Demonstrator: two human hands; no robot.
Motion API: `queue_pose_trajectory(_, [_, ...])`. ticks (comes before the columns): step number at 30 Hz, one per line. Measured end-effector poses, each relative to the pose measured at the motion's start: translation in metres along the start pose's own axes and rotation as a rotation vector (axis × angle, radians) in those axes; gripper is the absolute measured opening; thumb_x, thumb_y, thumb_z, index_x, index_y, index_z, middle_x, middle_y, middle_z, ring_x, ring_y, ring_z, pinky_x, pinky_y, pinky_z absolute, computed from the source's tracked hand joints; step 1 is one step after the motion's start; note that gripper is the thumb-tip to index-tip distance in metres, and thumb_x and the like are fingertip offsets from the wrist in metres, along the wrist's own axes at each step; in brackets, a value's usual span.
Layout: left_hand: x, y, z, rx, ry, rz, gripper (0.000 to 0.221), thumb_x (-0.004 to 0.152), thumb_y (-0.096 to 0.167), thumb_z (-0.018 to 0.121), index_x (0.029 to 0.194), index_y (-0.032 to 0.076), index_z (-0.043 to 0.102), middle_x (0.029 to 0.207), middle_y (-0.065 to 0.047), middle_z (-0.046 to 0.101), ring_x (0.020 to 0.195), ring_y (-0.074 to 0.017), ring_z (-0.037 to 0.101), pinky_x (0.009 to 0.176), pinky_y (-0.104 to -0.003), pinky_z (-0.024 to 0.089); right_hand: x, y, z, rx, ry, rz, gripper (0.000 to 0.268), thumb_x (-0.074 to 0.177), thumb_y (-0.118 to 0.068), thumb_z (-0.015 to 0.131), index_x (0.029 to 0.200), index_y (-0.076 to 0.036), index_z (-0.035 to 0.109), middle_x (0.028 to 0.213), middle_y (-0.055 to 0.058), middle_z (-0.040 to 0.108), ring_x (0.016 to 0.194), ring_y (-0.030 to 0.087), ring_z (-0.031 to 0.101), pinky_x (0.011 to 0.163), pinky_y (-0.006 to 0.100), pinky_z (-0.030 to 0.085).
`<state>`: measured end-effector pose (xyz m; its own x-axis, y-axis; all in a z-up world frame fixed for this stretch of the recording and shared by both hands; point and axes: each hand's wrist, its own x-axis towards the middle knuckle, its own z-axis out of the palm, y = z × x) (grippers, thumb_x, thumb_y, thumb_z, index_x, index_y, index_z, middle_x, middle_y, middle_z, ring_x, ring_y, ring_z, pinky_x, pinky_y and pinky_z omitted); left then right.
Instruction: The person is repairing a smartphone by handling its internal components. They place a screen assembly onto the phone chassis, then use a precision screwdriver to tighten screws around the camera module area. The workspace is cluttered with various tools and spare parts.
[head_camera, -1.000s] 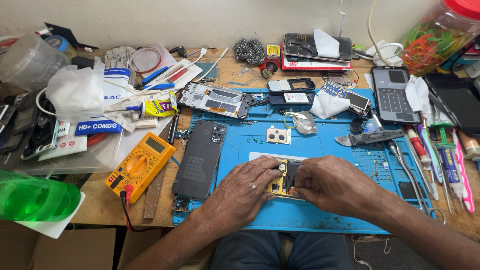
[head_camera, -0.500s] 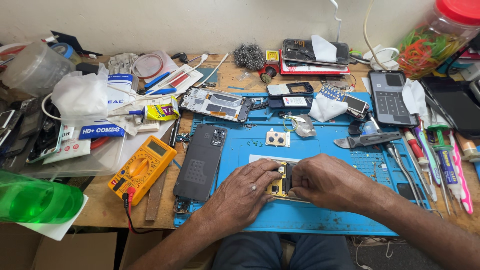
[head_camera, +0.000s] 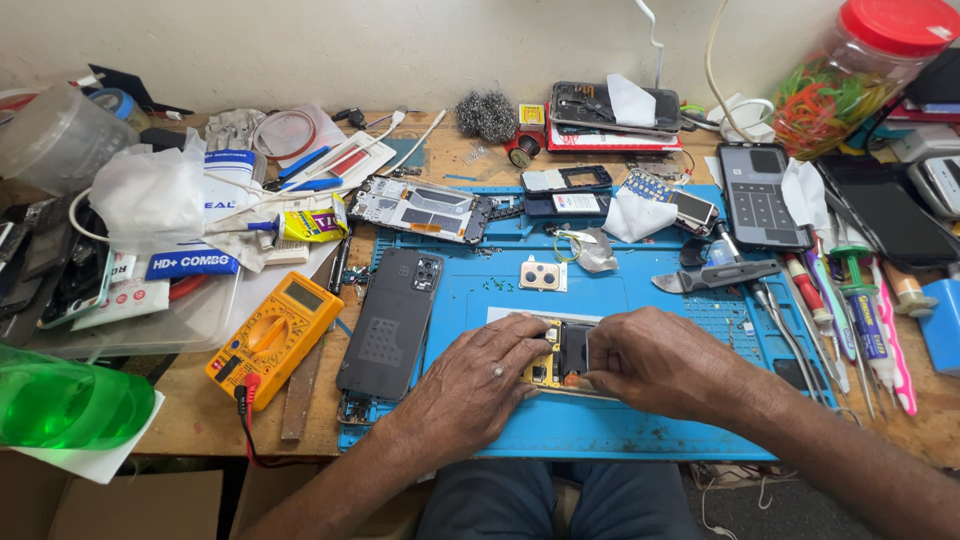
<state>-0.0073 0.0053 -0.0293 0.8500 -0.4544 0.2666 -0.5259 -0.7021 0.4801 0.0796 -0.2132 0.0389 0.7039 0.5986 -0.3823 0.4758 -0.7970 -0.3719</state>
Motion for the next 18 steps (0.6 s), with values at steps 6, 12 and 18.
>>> queue_pose_trajectory(6, [0.001,0.003,-0.002,0.018,-0.024,-0.012,0.046,0.091,0.014,0.071,0.133,0.006,0.055,0.146,-0.014,0.052,0.142,-0.0299,0.044,0.112,-0.047,0.038,0.000,0.016,0.003,0.077,0.021,-0.062,0.017,0.080,-0.022,0.082,0.091,-0.009,0.076,0.074,0.009,0.077,0.069,0.022,0.078,0.067,0.036,0.062])
queue_pose_trajectory(12, [0.003,0.008,-0.007,0.203,0.051,0.102,0.056,0.091,0.017,0.068,0.143,0.003,0.050,0.155,-0.015,0.047,0.149,-0.0332,0.039,0.121,-0.050,0.031,-0.015,0.041,0.014,0.203,0.320,-0.180,0.027,0.080,-0.017,0.078,0.107,-0.010,0.075,0.088,0.009,0.080,0.084,0.023,0.076,0.075,0.037,0.063])
queue_pose_trajectory(18, [0.006,0.017,0.001,0.150,-0.083,0.159,0.073,0.100,0.036,0.059,0.157,-0.004,0.035,0.167,-0.022,0.032,0.156,-0.0357,0.026,0.124,-0.052,0.019,-0.042,0.043,0.063,-0.309,0.605,-0.488,0.080,0.089,-0.047,0.063,0.145,0.005,0.040,0.152,0.024,0.041,0.141,0.037,0.037,0.116,0.050,0.028])
